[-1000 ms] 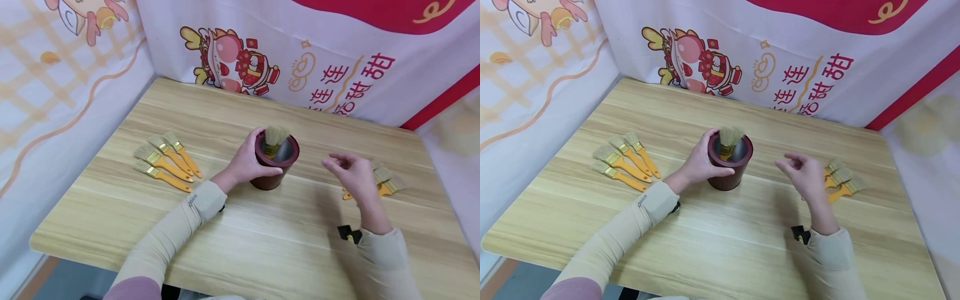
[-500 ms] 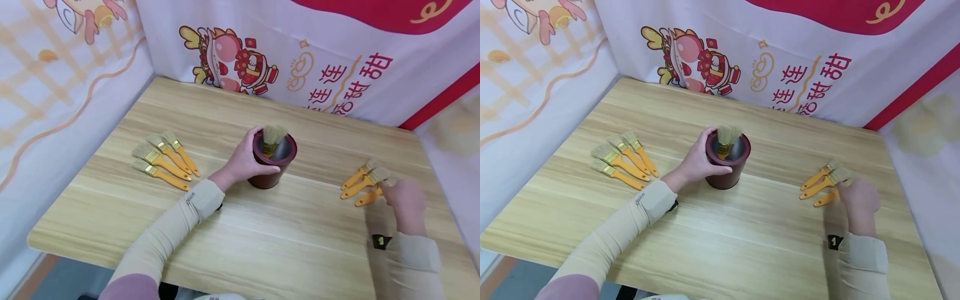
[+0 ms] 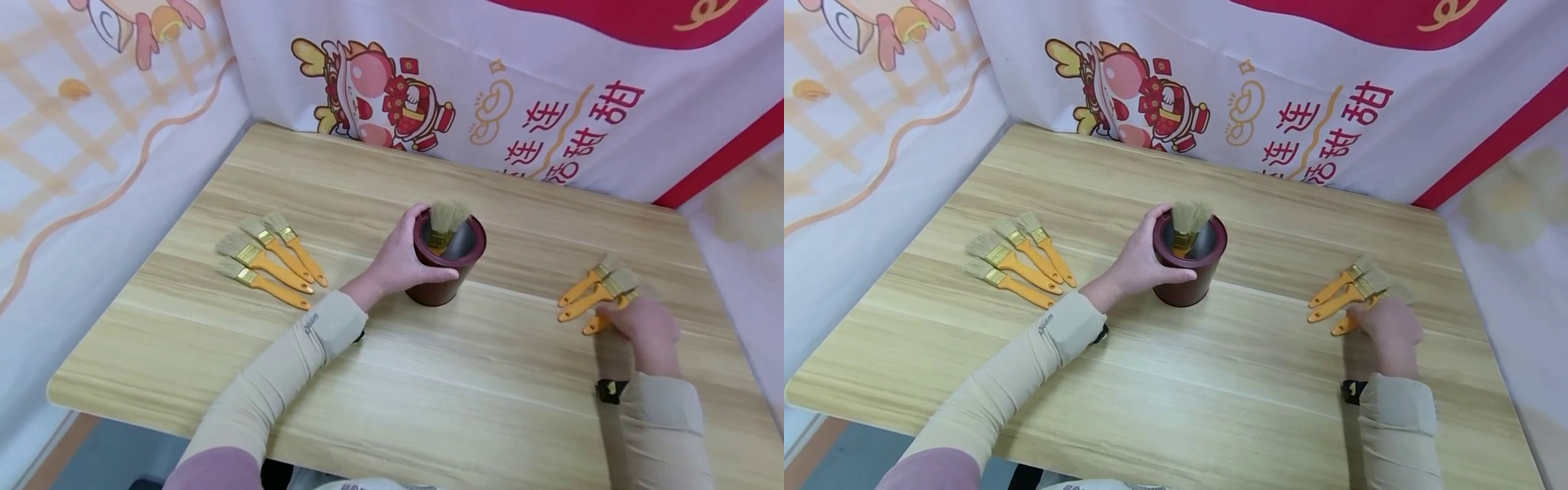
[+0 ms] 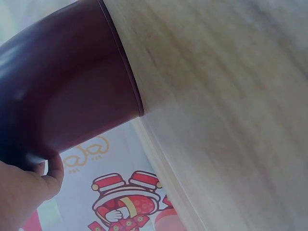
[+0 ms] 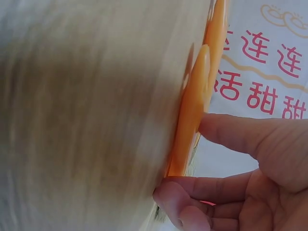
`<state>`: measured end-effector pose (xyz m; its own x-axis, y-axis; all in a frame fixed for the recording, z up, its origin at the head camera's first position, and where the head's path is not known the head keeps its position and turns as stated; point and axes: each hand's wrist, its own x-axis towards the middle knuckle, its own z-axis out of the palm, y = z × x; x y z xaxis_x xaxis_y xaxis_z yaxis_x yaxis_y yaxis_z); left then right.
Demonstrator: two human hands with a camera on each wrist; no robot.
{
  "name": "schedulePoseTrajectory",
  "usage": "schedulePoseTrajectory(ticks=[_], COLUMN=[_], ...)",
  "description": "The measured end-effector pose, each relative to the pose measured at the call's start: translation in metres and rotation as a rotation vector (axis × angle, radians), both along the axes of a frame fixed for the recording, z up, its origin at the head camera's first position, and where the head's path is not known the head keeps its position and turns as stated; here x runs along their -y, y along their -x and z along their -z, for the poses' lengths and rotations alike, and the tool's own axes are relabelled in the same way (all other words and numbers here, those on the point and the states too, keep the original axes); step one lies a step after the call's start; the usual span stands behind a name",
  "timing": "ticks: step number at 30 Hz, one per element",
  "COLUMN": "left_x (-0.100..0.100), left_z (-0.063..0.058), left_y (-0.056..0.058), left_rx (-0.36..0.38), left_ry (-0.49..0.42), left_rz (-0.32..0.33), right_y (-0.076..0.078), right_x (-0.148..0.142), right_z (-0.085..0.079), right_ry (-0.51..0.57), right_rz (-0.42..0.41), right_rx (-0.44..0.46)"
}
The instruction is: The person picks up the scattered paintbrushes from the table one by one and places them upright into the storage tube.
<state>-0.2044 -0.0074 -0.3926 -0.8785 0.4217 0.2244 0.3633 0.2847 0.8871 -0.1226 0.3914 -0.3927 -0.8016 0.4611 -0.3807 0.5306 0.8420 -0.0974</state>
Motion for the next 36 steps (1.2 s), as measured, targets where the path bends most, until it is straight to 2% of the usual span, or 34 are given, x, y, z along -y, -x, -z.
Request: schedulePoseTrajectory(ticks=[6,14,22,26,33,36], left_x=[0.000,0.001,0.000,-0.001,-0.001,-0.001], left_z=[-0.001,0.000,0.002,0.002,0.001,0.001], left_y=[0.000,-0.001,-0.002,-0.002,-0.001,0.000], left_rx=[0.010,0.009,0.013,0.022,0.018,0.016], left_ry=[-0.007,-0.014,-0.002,0.004,0.004,-0.002], left_rz=[0.006,-0.001,-0.005,-0.001,0.008,0.003], right_y=[0.001,0.001,0.002,-0.002,-0.014,-0.015], right_x=[-0.002,-0.009,-0.021,-0.025,-0.033,-0.037], right_z=[-0.001,-0.002,0.001,0.001,0.003,0.003], right_ry=[-0.017,-0.016,-0.035,-0.016,0.015,0.028], right_rz=[-0.005,0.059,0.049,0.052,0.117,0.121], right_rx=[0.003,0.047,0.074,0.058,0.009,0.001])
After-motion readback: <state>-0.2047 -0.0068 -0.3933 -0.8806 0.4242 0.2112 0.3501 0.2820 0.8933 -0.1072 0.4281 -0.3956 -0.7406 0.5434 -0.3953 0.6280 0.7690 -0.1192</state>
